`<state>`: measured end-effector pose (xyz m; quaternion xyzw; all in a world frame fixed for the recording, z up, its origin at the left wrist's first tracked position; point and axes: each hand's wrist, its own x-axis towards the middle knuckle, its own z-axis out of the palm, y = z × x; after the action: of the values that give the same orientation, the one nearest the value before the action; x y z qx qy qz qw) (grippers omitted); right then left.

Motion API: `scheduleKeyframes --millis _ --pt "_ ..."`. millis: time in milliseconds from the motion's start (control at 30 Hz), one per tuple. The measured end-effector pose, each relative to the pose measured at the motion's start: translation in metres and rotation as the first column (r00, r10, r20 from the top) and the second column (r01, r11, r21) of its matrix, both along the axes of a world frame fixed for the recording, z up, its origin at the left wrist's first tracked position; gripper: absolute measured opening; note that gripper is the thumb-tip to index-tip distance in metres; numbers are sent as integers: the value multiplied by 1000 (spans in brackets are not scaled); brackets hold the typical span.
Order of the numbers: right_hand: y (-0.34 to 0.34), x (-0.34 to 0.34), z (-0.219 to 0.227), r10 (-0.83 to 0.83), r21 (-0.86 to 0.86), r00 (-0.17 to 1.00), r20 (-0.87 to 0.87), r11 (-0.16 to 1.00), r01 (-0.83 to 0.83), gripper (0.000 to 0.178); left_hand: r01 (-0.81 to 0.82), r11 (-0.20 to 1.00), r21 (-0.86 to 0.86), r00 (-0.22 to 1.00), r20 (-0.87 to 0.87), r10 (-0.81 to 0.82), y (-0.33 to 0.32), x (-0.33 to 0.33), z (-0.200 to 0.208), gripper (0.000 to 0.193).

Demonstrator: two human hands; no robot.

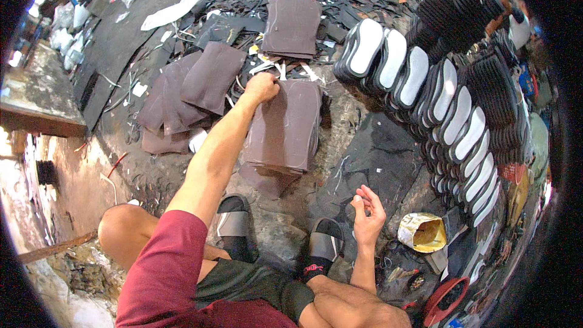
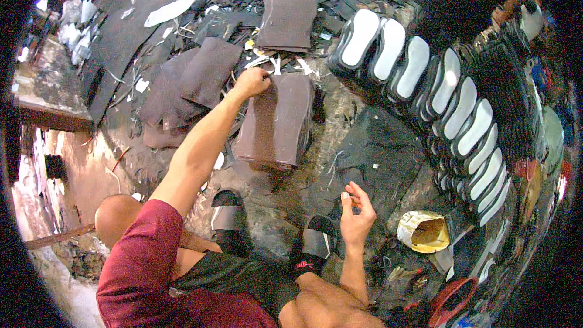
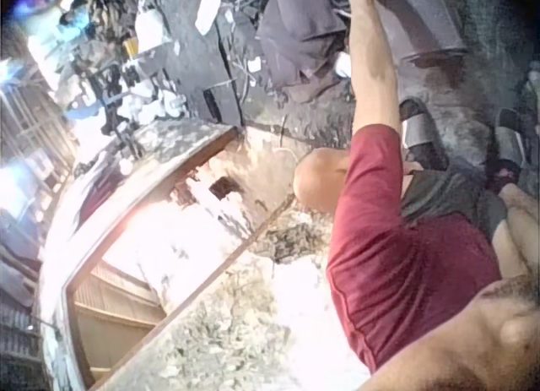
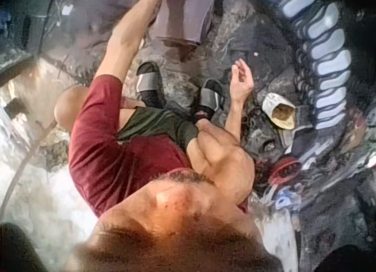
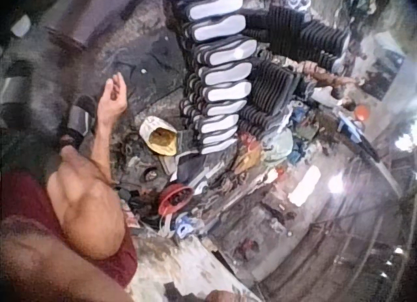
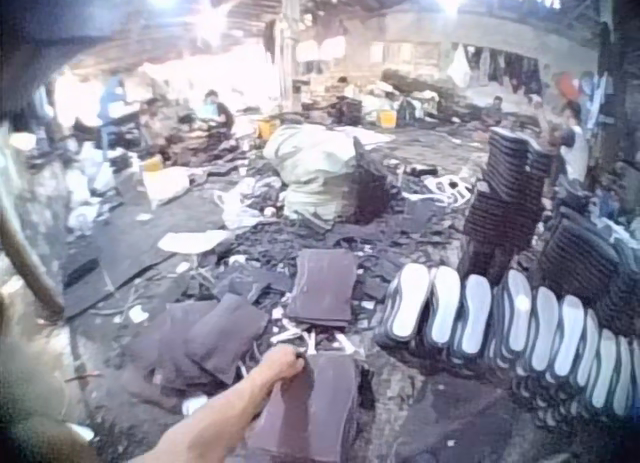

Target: The person sits on the floor and repeatedly picks up white shoe insoles, places them on brown insoles, folds the pair, and stacks them. The person continues this repetitive stacking process with multiple insole pairs.

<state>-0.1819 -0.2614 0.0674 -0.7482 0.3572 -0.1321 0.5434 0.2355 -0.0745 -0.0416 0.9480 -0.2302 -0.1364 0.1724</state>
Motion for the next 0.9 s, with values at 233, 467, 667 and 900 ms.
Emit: scheduleKeyframes --millis 233,467,667,900 --pt "-3 -1 -10 40 -16 995 94 999 -38 31 162 977 141 984 58 -171 15 24 13 33" --pt "-11 -21 -5 -67 47 996 64 997 64 28 165 982 93 971 162 -178 27 14 5 40" --pt "-28 -42 -14 -109 23 992 58 994 108 28 10 994 -113 997 -74 -18 27 12 1 41" --pt "-24 -31 -15 -60 29 997 50 998 58 29 242 951 194 962 79 -261 23 28 30 36"
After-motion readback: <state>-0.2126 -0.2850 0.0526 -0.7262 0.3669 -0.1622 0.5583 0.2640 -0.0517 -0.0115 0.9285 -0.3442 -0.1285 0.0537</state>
